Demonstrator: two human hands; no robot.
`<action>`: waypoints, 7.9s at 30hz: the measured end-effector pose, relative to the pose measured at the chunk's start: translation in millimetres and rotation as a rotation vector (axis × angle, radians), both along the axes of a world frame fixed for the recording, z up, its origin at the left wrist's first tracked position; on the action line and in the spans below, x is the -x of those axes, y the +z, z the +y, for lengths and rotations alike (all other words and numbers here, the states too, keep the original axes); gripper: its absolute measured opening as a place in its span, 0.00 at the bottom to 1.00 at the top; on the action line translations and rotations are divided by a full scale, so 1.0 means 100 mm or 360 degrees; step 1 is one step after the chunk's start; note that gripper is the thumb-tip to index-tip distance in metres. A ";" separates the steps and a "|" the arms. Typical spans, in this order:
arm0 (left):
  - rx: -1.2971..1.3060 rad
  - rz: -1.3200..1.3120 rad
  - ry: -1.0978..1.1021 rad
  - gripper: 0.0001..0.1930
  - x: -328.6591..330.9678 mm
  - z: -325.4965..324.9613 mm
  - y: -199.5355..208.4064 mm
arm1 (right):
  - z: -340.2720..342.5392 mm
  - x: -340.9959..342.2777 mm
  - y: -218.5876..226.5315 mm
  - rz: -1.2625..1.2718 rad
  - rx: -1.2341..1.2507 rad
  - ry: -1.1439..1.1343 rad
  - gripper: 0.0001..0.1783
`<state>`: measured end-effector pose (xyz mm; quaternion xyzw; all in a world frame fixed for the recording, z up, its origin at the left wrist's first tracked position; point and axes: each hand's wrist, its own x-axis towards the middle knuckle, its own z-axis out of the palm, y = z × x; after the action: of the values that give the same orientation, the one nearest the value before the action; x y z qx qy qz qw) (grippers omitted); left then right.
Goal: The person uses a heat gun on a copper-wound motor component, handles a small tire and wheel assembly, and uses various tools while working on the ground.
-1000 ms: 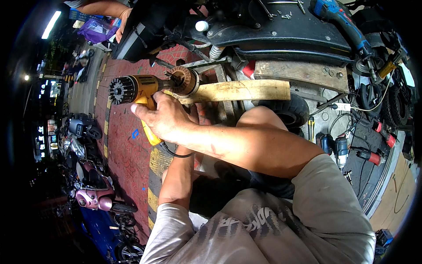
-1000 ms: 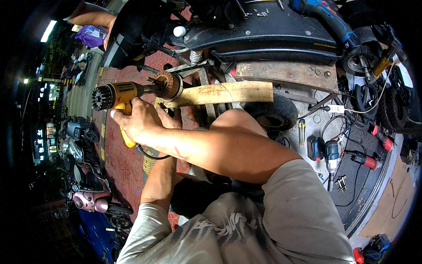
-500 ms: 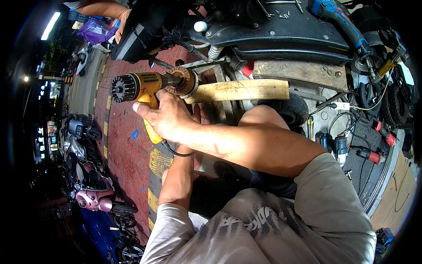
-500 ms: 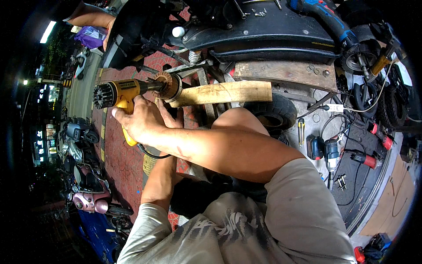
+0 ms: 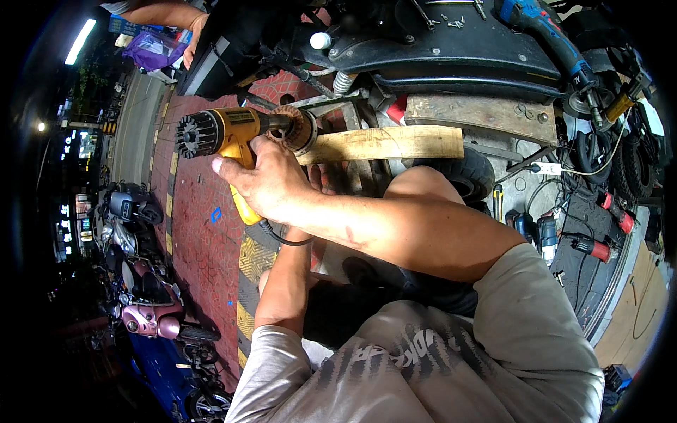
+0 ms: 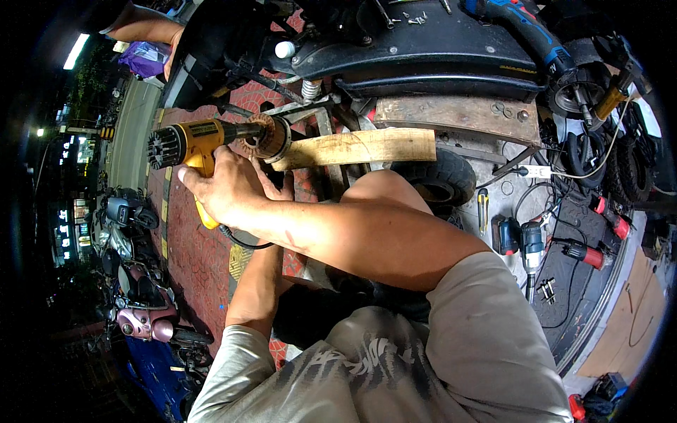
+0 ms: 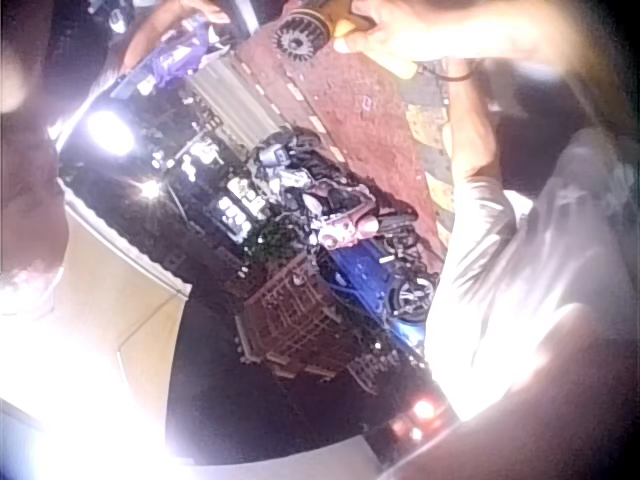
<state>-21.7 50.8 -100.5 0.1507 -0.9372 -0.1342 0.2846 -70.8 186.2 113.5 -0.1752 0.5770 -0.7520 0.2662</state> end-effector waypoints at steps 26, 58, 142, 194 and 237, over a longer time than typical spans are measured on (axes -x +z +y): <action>-0.0375 -0.0234 -0.0048 0.50 0.03 -0.03 -0.07 | -0.05 0.18 -0.07 -0.0089 0.0107 -0.0039 0.23; -0.0428 -0.0062 0.0403 0.50 -0.13 0.07 0.28 | 0.44 0.89 0.09 -0.0673 0.0456 0.0268 0.31; -0.0493 -0.0011 0.0402 0.45 -0.15 0.01 0.23 | 0.41 0.80 0.05 -0.0580 0.0341 0.0355 0.31; -0.0036 0.0025 -0.0018 0.66 0.53 -0.39 0.73 | 0.75 0.62 0.15 -0.0339 0.0237 0.0495 0.24; -0.0294 0.0019 0.0108 0.64 0.55 -0.31 0.68 | 0.75 0.68 0.16 -0.0399 0.0305 0.0366 0.25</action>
<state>-76.8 19.6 -32.4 0.2071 -0.9134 -0.2113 0.2795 -139.3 261.2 129.2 -0.1696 0.4413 -0.7840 0.4023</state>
